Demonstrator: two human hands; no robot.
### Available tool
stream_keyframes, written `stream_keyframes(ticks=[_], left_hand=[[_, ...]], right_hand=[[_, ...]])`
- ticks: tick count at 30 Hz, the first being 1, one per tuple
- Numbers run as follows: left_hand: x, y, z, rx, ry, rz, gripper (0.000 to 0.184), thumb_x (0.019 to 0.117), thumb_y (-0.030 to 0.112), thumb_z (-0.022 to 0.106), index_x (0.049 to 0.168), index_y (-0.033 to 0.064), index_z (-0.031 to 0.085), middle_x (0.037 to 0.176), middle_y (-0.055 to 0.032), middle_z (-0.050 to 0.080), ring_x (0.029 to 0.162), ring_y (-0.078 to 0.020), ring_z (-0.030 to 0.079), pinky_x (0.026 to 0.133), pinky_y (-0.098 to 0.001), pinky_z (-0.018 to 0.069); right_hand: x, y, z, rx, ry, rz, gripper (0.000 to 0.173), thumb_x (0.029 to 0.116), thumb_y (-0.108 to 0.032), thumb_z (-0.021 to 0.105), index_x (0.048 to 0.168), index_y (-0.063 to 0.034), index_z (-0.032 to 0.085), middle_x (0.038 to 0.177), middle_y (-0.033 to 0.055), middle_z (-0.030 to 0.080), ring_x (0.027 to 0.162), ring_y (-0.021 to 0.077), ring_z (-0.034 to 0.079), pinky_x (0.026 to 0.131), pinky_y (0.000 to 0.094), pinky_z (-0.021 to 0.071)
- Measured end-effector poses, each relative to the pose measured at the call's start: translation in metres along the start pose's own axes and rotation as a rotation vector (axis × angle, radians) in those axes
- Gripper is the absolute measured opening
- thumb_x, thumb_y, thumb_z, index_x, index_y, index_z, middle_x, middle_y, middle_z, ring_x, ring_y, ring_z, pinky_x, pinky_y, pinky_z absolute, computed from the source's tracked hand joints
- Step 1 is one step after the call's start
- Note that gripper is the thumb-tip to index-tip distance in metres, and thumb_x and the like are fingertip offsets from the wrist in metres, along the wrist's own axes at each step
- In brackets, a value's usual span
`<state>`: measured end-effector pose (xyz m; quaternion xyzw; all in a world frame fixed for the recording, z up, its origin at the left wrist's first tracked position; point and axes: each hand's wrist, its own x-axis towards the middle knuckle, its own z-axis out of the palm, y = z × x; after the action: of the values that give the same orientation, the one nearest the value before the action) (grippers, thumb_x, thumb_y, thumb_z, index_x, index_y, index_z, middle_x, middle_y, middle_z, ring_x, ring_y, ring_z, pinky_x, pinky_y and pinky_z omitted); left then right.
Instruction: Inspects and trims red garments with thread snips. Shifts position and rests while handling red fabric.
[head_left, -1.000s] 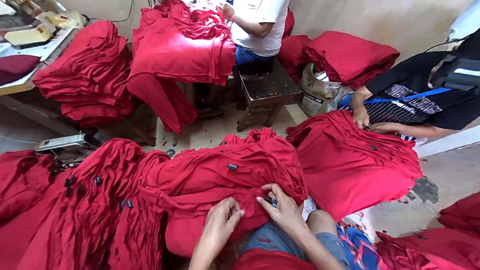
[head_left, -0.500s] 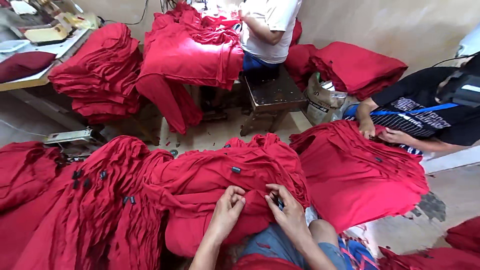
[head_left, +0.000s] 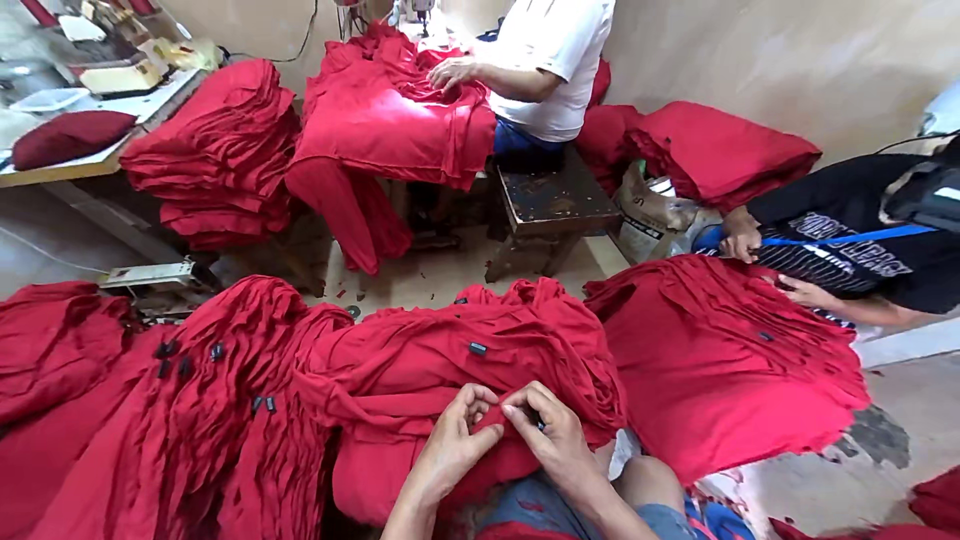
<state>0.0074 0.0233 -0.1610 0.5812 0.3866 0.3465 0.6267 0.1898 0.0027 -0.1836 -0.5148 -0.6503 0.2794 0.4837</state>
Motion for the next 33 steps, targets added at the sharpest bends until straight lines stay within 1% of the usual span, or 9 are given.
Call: stream_keyframes(ticks=[4, 6, 10, 12, 15, 18, 22, 27, 33], left_hand=[[0.005, -0.010, 0.010, 0.008, 0.130, 0.043, 0.009, 0.0913, 0.012, 0.072, 0.097, 0.0055, 0.073, 0.087, 0.0014, 0.070, 0.076, -0.0049, 0.064, 0.071, -0.0236, 0.0547], [0.006, -0.011, 0.013, 0.042, 0.171, 0.058, 0.008, 0.0925, 0.012, 0.070, 0.096, 0.0058, 0.075, 0.086, 0.0015, 0.071, 0.075, -0.0042, 0.065, 0.070, -0.0233, 0.0553], [0.002, -0.010, 0.009, 0.107, 0.226, 0.105, 0.011, 0.0995, 0.011, 0.061, 0.103, 0.0036, 0.069, 0.085, 0.0004, 0.068, 0.074, -0.0054, 0.064, 0.070, -0.0232, 0.0547], [0.002, -0.010, 0.007, 0.107, 0.226, 0.126, 0.013, 0.1020, 0.010, 0.057, 0.106, 0.0027, 0.066, 0.087, -0.0004, 0.068, 0.077, -0.0054, 0.064, 0.072, -0.0232, 0.0550], [0.002, -0.011, 0.006, 0.143, 0.230, 0.155, 0.017, 0.1041, 0.012, 0.053, 0.108, 0.0035, 0.067, 0.090, 0.0003, 0.068, 0.077, -0.0040, 0.063, 0.072, -0.0224, 0.0542], [0.002, -0.011, 0.006, 0.187, 0.229, 0.171, 0.018, 0.1053, 0.014, 0.052, 0.109, 0.0047, 0.067, 0.090, 0.0011, 0.068, 0.077, -0.0040, 0.063, 0.072, -0.0224, 0.0535], [0.002, -0.009, 0.007, 0.240, 0.225, 0.187, 0.018, 0.1048, 0.015, 0.054, 0.107, 0.0058, 0.069, 0.093, 0.0013, 0.070, 0.082, -0.0038, 0.065, 0.076, -0.0233, 0.0546], [0.002, -0.010, 0.006, 0.322, 0.245, 0.193, 0.020, 0.1057, 0.017, 0.053, 0.107, 0.0069, 0.070, 0.096, 0.0011, 0.070, 0.086, -0.0048, 0.066, 0.079, -0.0254, 0.0555], [-0.023, 0.009, -0.022, 0.562, 0.101, 0.291, 0.022, 0.1045, 0.016, 0.054, 0.104, 0.0035, 0.072, 0.112, -0.0060, 0.072, 0.108, -0.0117, 0.067, 0.097, -0.0315, 0.0549]], right_hand=[[0.003, -0.004, 0.002, -0.014, 0.021, -0.060, 0.020, 0.0944, -0.028, 0.069, 0.090, -0.0092, 0.074, 0.085, -0.0017, 0.065, 0.072, -0.0001, 0.060, 0.064, 0.0150, 0.0520], [0.005, -0.006, 0.000, -0.027, 0.001, -0.054, 0.019, 0.0939, -0.028, 0.070, 0.092, -0.0089, 0.073, 0.085, -0.0016, 0.066, 0.071, 0.0012, 0.061, 0.063, 0.0170, 0.0533], [0.006, -0.022, -0.020, -0.176, -0.196, 0.177, 0.048, 0.0978, -0.042, 0.063, 0.127, -0.0047, 0.058, 0.097, 0.0074, 0.071, 0.084, 0.0198, 0.070, 0.074, 0.0430, 0.0590], [0.010, -0.036, -0.031, -0.217, -0.314, 0.310, 0.046, 0.1031, -0.036, 0.056, 0.133, -0.0009, 0.053, 0.107, 0.0148, 0.070, 0.096, 0.0283, 0.069, 0.085, 0.0489, 0.0550], [0.012, -0.042, -0.038, -0.268, -0.401, 0.302, 0.039, 0.1055, -0.032, 0.053, 0.129, -0.0005, 0.057, 0.102, 0.0170, 0.070, 0.095, 0.0312, 0.070, 0.086, 0.0499, 0.0539], [0.006, -0.020, -0.032, -0.330, -0.369, 0.105, 0.035, 0.1032, -0.041, 0.052, 0.114, -0.0089, 0.063, 0.084, 0.0044, 0.070, 0.075, 0.0200, 0.070, 0.067, 0.0431, 0.0583], [0.021, -0.047, -0.039, -0.311, -0.571, 0.302, 0.038, 0.1068, -0.035, 0.051, 0.125, -0.0032, 0.061, 0.102, 0.0152, 0.073, 0.095, 0.0312, 0.072, 0.087, 0.0522, 0.0531], [0.010, -0.017, -0.027, -0.292, -0.485, 0.104, 0.025, 0.1037, -0.034, 0.054, 0.106, -0.0112, 0.064, 0.076, 0.0025, 0.068, 0.069, 0.0194, 0.068, 0.065, 0.0439, 0.0565], [0.005, -0.008, -0.046, -0.192, -0.485, 0.247, 0.039, 0.0960, -0.046, 0.064, 0.113, -0.0098, 0.064, 0.084, 0.0033, 0.070, 0.076, 0.0197, 0.068, 0.071, 0.0468, 0.0562]])
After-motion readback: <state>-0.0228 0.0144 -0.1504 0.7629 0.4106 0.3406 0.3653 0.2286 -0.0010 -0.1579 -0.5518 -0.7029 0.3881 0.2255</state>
